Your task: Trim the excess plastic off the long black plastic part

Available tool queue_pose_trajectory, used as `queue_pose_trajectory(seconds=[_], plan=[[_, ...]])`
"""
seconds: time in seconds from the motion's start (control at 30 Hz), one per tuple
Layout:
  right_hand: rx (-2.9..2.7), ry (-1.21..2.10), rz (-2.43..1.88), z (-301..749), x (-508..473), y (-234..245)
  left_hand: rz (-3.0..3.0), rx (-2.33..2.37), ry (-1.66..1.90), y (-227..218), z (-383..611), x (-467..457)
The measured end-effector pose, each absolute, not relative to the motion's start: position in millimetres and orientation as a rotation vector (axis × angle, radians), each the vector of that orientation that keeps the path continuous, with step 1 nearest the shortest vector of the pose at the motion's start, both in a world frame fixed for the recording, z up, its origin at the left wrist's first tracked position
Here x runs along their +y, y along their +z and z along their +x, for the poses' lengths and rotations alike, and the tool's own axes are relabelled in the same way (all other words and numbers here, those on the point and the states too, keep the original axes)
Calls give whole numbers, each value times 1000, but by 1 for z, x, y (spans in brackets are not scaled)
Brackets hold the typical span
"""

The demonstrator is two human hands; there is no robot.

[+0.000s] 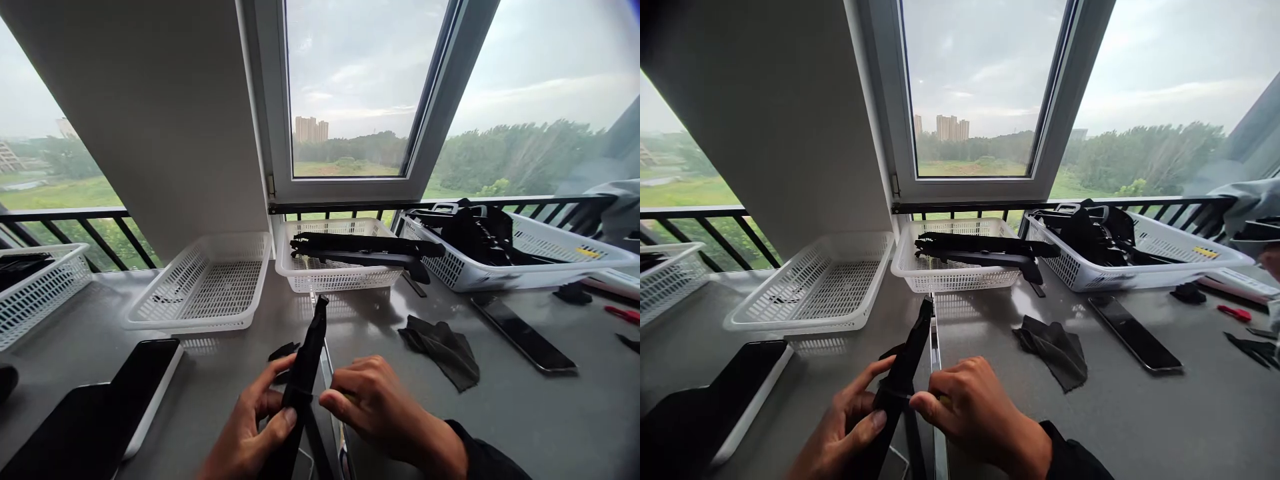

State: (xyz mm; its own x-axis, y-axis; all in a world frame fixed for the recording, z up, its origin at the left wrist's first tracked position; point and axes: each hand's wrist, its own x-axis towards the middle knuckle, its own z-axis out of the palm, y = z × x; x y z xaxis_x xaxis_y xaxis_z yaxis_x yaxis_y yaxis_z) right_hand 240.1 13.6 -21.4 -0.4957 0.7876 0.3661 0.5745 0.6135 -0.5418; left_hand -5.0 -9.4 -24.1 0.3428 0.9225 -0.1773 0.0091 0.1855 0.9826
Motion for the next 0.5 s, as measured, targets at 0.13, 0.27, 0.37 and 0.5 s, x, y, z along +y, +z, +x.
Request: queue_pose_trajectory(seconds=[0.13, 0.27, 0.37, 0.5], plan=[[-2256, 425, -1016, 240, 13, -22, 1249, 1040, 820, -27, -5, -13], [-2240, 358, -1010, 238, 12, -22, 1233, 1082, 833, -30, -6, -17], [-2263, 329, -985, 235, 11, -21, 1244, 1083, 860, -32, -7, -17], [-2310, 338, -951, 233, 10, -22, 1300, 1030, 855, -38, -8, -14]])
